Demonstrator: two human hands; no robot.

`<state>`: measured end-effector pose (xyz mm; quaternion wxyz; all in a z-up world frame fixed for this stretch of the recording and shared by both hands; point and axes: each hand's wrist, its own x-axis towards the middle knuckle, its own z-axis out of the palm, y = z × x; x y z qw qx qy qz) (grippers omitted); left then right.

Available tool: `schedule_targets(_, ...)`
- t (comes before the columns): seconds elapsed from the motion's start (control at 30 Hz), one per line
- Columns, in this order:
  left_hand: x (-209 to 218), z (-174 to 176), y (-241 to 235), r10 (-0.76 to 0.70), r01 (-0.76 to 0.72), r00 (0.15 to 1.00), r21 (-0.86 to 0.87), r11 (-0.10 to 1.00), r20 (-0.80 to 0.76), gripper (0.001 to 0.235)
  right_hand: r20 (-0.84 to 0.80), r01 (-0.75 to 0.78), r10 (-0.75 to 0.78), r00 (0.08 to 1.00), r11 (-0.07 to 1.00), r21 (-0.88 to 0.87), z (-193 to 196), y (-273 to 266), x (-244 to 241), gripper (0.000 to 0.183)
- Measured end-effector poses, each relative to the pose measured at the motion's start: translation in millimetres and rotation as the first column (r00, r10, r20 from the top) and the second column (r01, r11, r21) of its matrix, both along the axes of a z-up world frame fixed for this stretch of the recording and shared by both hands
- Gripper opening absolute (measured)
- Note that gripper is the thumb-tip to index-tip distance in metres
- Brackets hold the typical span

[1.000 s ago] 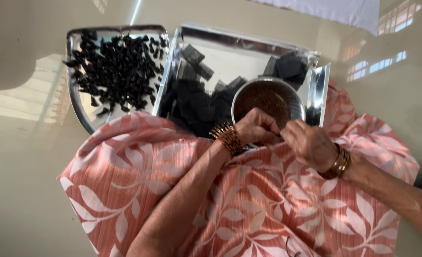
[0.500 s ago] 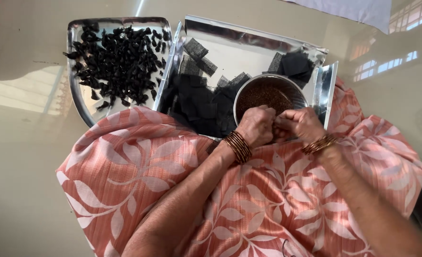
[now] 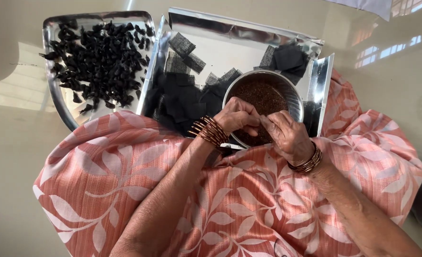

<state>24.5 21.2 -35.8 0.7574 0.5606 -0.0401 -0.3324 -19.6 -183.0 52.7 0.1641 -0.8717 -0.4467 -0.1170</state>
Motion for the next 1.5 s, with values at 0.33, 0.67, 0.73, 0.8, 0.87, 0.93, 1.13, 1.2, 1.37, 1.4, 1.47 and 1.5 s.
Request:
schedule_targets(0.33, -10, 38, -9, -0.121, 0.045, 0.955, 0.273, 0.961, 0.270, 0.005, -0.117, 0.197, -0.190, 0.975, 0.979, 0.050, -63, -17, -2, 0.002)
schedule_targets(0.67, -36, 32, -22, -0.211, -0.402, 0.364, 0.357, 0.843, 0.907, 0.019, -0.997, 0.651, 0.025, 0.070, 0.757, 0.065, -46, -29, 16, 0.025)
schedule_targets(0.73, -39, 30, -22, -0.210, -0.393, 0.383, 0.365, 0.844, 0.899, 0.018, -0.997, 0.683, 0.083, 0.004, 0.727, 0.063, -43, -25, 14, 0.025)
schedule_targets(0.8, -40, 23, -21, -0.169, -0.433, 0.357, 0.323, 0.842, 0.919, 0.017, -0.973, 0.609, -0.127, 0.194, 0.793, 0.018, -39, -16, 11, 0.024)
schedule_targets(0.87, -35, 24, -15, -0.177, -0.469, 0.343, 0.332, 0.818, 0.922, 0.016, -0.860, 0.543, -0.195, 0.471, 0.833, 0.108, -30, -2, 5, 0.020)
schedule_targets(0.93, -30, 29, -7, -0.187, -0.503, 0.328, 0.339, 0.795, 0.926, 0.014, -0.667, 0.455, -0.238, 0.705, 0.874, 0.169, -29, 4, 0, 0.018)
schedule_targets(1.13, -11, 20, 6, -0.011, -0.016, 0.972, 0.111, 0.994, 0.236, 0.005, -0.080, 0.144, -0.128, 0.989, 0.962, 0.232, -22, 4, -9, 0.039)
schedule_targets(1.2, -9, 14, 7, -0.018, 0.016, 0.997, 0.037, 0.999, 0.078, 0.006, 0.012, 0.061, -0.064, 0.998, 0.987, 0.151, -11, 3, -11, 0.058)
schedule_targets(1.37, -13, 27, 9, -0.075, 0.072, 0.995, 0.049, 0.996, 0.066, 0.007, 0.111, 0.120, -0.116, 0.987, 0.992, -0.031, -46, -7, -19, 0.045)
schedule_targets(1.4, -15, 32, 9, -0.110, 0.097, 0.987, 0.114, 0.989, 0.116, 0.007, 0.104, 0.160, -0.151, 0.983, 0.984, -0.075, -48, -4, -20, 0.037)
schedule_targets(1.47, -25, 17, -8, -0.122, -0.062, 0.833, 0.310, 0.949, 0.540, 0.004, -0.021, 0.214, -0.214, 0.977, 0.977, 0.005, -47, -4, -17, 0.028)
schedule_targets(1.5, -31, 9, -15, -0.215, -0.294, 0.508, 0.402, 0.867, 0.835, 0.003, -0.150, 0.273, -0.259, 0.954, 0.959, 0.079, -46, -3, -15, 0.019)
